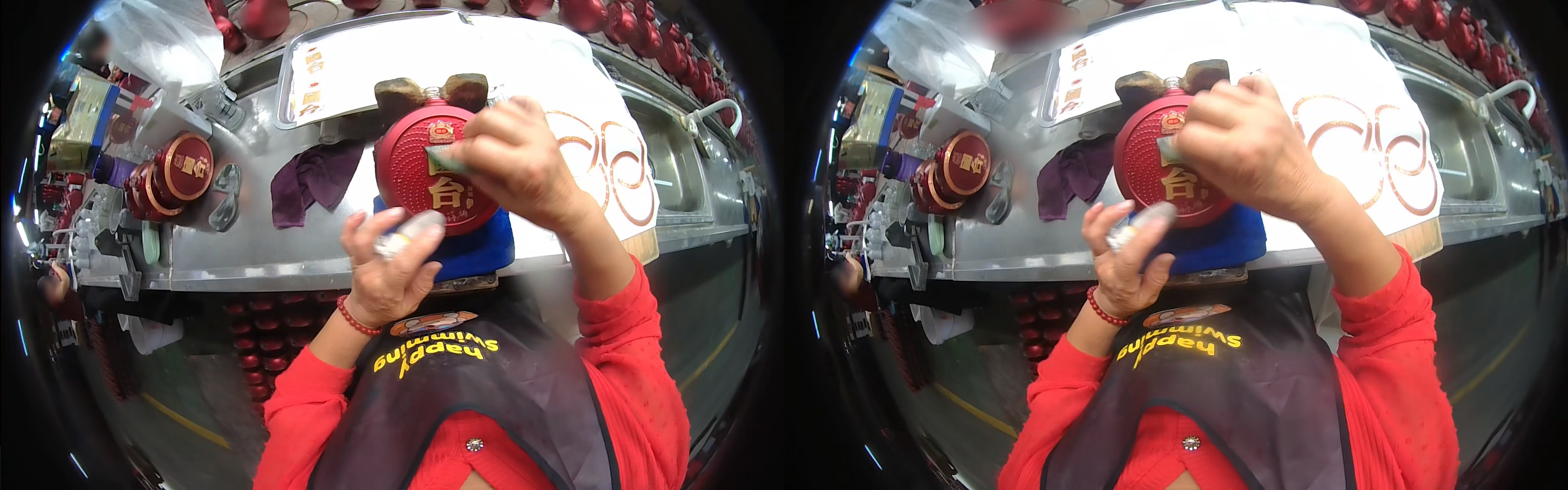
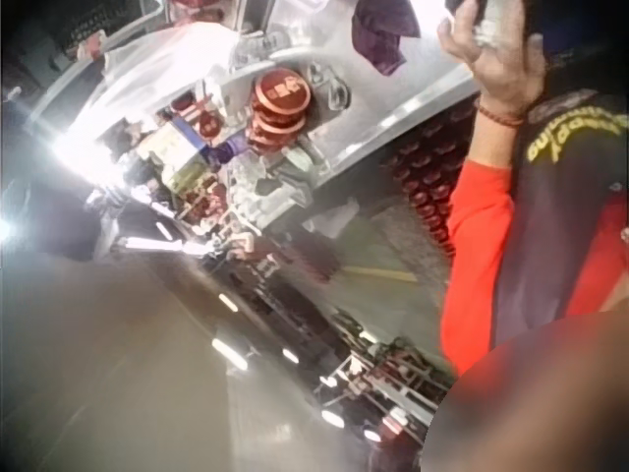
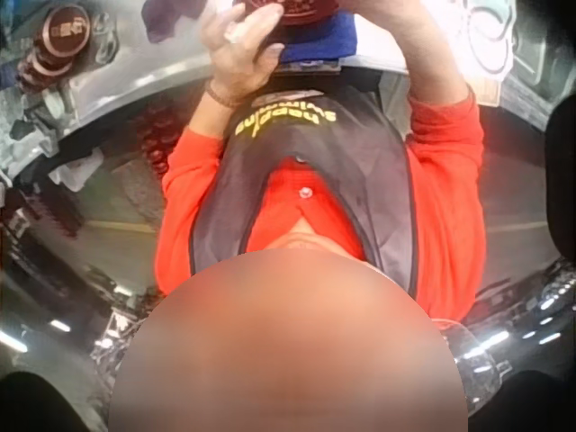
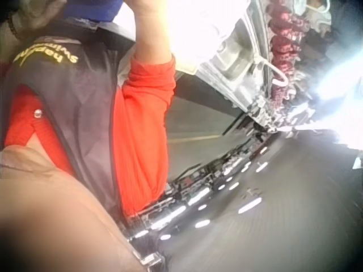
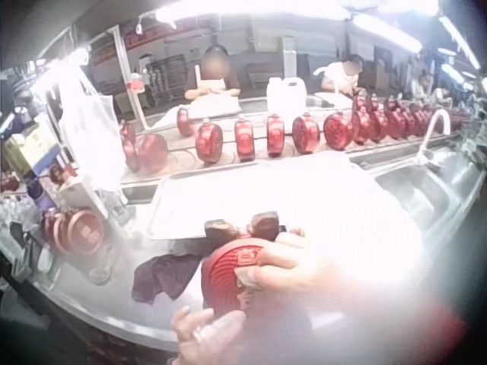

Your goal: The person applies gold circular stickers to the front of red cylindrical containers, then wraps a gold ribbon around the neck of each container. They wipe the surface with a cloth and place the finished items on a nearby tray.

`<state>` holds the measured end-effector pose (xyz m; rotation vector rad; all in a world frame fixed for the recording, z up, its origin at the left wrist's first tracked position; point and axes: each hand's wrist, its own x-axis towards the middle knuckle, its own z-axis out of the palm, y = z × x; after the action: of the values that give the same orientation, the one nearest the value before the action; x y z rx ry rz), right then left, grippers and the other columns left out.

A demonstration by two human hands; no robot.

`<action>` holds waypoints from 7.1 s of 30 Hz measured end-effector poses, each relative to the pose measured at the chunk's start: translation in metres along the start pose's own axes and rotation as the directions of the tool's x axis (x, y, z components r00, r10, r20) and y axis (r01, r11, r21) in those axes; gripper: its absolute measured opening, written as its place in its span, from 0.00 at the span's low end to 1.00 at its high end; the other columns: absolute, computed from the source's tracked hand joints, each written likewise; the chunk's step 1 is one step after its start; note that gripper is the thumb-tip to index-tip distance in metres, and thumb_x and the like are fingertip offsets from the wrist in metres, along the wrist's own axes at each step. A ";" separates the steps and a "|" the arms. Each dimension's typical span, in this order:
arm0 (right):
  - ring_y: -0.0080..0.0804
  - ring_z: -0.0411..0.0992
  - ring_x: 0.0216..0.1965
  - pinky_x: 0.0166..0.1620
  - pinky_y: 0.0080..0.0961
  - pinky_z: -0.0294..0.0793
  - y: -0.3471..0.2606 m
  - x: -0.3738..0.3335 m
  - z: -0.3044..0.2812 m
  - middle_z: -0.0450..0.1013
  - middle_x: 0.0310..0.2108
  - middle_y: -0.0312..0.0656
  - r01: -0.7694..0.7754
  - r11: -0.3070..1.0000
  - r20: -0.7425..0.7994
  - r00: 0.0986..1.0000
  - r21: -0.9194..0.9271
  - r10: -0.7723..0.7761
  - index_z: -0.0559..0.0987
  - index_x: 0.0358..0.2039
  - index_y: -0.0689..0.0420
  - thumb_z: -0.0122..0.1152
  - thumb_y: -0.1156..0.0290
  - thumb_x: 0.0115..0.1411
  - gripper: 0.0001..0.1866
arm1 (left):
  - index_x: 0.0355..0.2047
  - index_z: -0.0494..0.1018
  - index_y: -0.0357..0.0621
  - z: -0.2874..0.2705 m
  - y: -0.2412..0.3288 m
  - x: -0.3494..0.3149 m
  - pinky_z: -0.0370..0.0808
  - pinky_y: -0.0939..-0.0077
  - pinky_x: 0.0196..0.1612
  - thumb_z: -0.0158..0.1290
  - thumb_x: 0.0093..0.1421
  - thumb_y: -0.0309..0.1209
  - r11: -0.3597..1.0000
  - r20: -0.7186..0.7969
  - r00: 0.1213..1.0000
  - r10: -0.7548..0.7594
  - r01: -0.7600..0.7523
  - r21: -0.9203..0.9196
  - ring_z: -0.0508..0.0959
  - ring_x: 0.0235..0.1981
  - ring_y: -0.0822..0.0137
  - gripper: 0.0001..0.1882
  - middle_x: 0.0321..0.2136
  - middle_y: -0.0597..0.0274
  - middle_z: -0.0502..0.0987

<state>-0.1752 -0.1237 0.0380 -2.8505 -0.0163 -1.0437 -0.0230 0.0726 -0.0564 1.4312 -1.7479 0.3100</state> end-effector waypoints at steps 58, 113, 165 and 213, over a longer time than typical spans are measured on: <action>0.47 0.74 0.59 0.59 0.34 0.75 0.103 -0.183 -0.076 0.73 0.62 0.51 -0.728 0.677 -0.051 0.684 -0.107 0.728 0.79 0.53 0.60 0.55 0.87 0.60 0.21 | 0.72 0.48 0.29 0.024 -0.011 -0.039 0.56 0.56 0.71 0.55 0.70 0.38 0.778 0.099 0.860 -0.501 0.498 -0.384 0.61 0.70 0.50 0.41 0.70 0.42 0.57; 0.30 0.69 0.42 0.42 0.25 0.70 0.008 -0.030 -0.056 0.70 0.45 0.43 -0.492 0.776 0.142 0.867 0.394 0.478 0.75 0.30 0.63 0.62 0.72 0.68 0.11 | 0.39 0.73 0.36 -0.041 -0.003 0.132 0.77 0.79 0.34 0.53 0.71 0.30 0.064 0.689 0.627 -0.363 0.755 -0.653 0.79 0.32 0.75 0.08 0.32 0.63 0.77; 0.48 0.71 0.51 0.52 0.42 0.71 0.021 -0.023 0.022 0.73 0.46 0.44 -0.407 0.912 0.043 0.913 0.057 0.405 0.81 0.53 0.58 0.72 0.70 0.55 0.23 | 0.26 0.74 0.38 0.008 -0.069 0.134 0.70 0.61 0.36 0.63 0.59 0.31 0.944 0.158 0.933 -0.325 0.330 -0.010 0.72 0.31 0.54 0.11 0.24 0.53 0.74; 0.49 0.71 0.53 0.57 0.41 0.73 0.020 -0.029 0.024 0.71 0.52 0.50 -0.426 0.893 0.083 0.905 0.144 0.418 0.78 0.61 0.58 0.66 0.70 0.63 0.25 | 0.32 0.74 0.39 0.008 -0.071 0.111 0.71 0.64 0.37 0.62 0.64 0.40 0.751 0.199 0.803 -0.562 0.596 -0.284 0.72 0.32 0.60 0.16 0.27 0.58 0.76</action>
<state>-0.1812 -0.1402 -0.0005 -2.5644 0.4735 -0.8352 0.0370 -0.0321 -0.0028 1.6633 -1.2536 -0.3895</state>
